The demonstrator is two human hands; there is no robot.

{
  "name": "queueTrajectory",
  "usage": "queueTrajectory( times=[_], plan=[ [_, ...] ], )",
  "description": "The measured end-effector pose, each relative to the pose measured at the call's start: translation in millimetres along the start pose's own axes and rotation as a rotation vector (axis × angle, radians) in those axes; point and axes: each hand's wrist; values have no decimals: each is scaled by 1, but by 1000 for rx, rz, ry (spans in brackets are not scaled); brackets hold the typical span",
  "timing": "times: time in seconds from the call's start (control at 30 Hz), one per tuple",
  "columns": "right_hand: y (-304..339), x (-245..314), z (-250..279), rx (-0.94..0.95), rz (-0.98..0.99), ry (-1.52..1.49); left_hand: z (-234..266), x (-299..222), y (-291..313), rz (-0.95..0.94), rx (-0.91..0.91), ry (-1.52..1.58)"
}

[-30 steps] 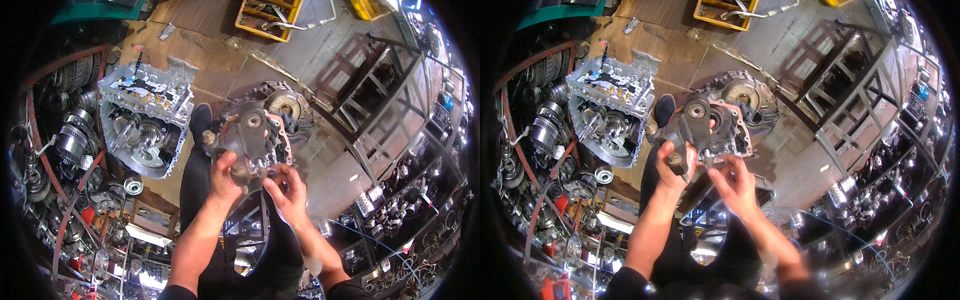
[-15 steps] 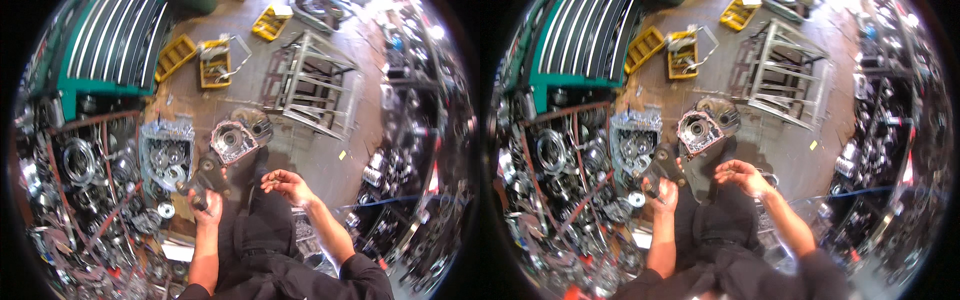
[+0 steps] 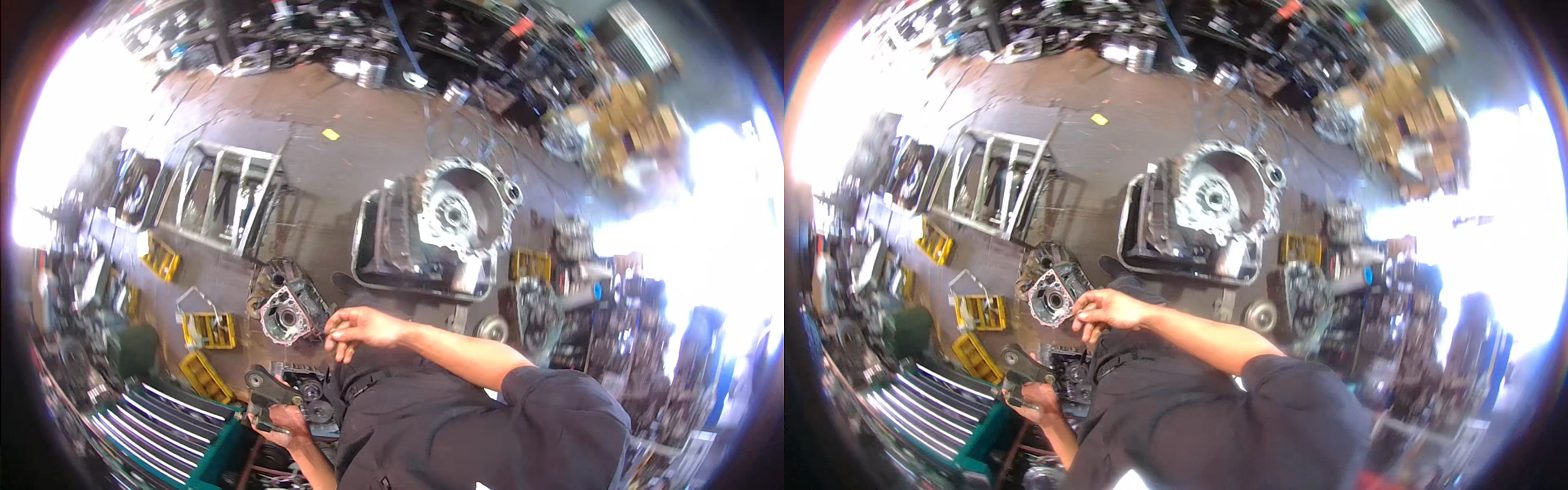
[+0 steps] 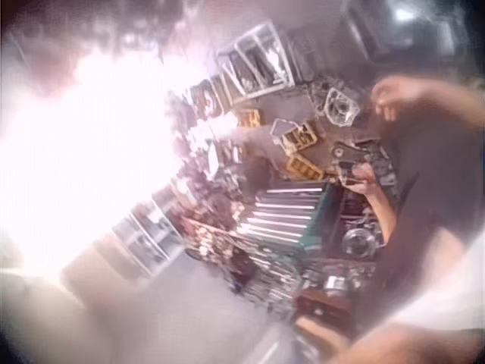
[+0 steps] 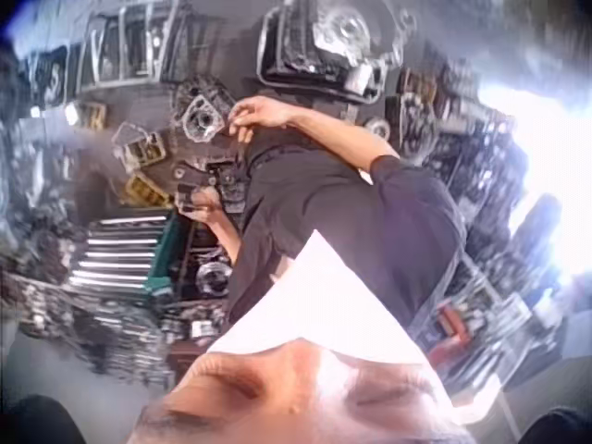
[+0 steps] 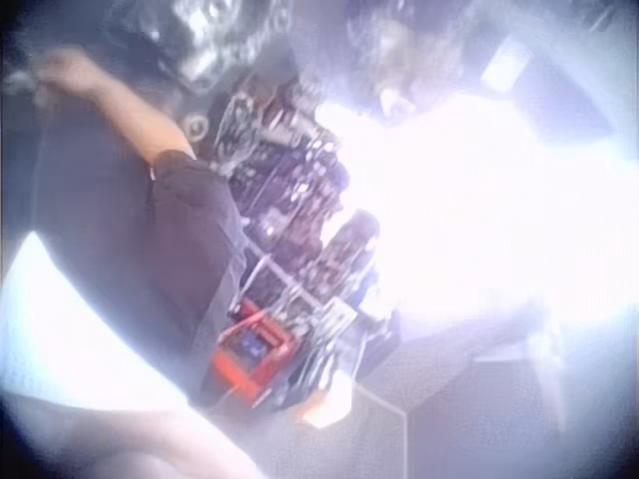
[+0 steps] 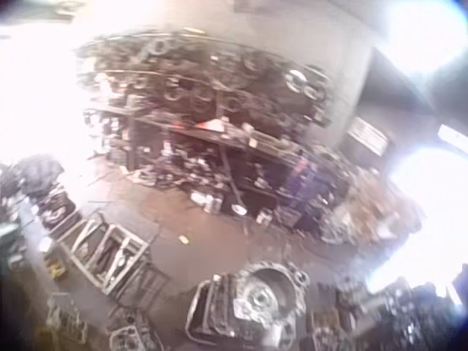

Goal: The person assembles a transmission by attaching a metal bracket with pulleys to the housing, then uses a pneumatic impact wrench to tighten bolts. The person repositions the transmission on a cart and continues securing components.

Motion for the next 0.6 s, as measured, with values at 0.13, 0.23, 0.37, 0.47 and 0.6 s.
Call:
queueTrajectory(
  times=[0.13, 0.23, 0.37, 0.47, 0.6],
  plan=[
    [98, -10, 48, -273, 237, 38, -10, 23, 8, 165, 27, -63],
    [168, -23, 97, -499, 272, -24, -16, 45, 22, 229, 123, -193],
    [249, -45, 181, -819, 379, -96, -30, 83, 40, 252, 92, -260],
    [304, -61, 263, -1090, 475, -127, -44, 115, 48, 322, -89, -131],
    [350, -77, 390, -1589, 273, 117, -69, 178, 60, 225, -160, -150]
  ],
)
Point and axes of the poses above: each hand's wrist, its own y-axis away from the middle knuckle, its own z-axis out of the back of the hand, x = y × z, and after that the axes turned 9 degrees about x, right-handed
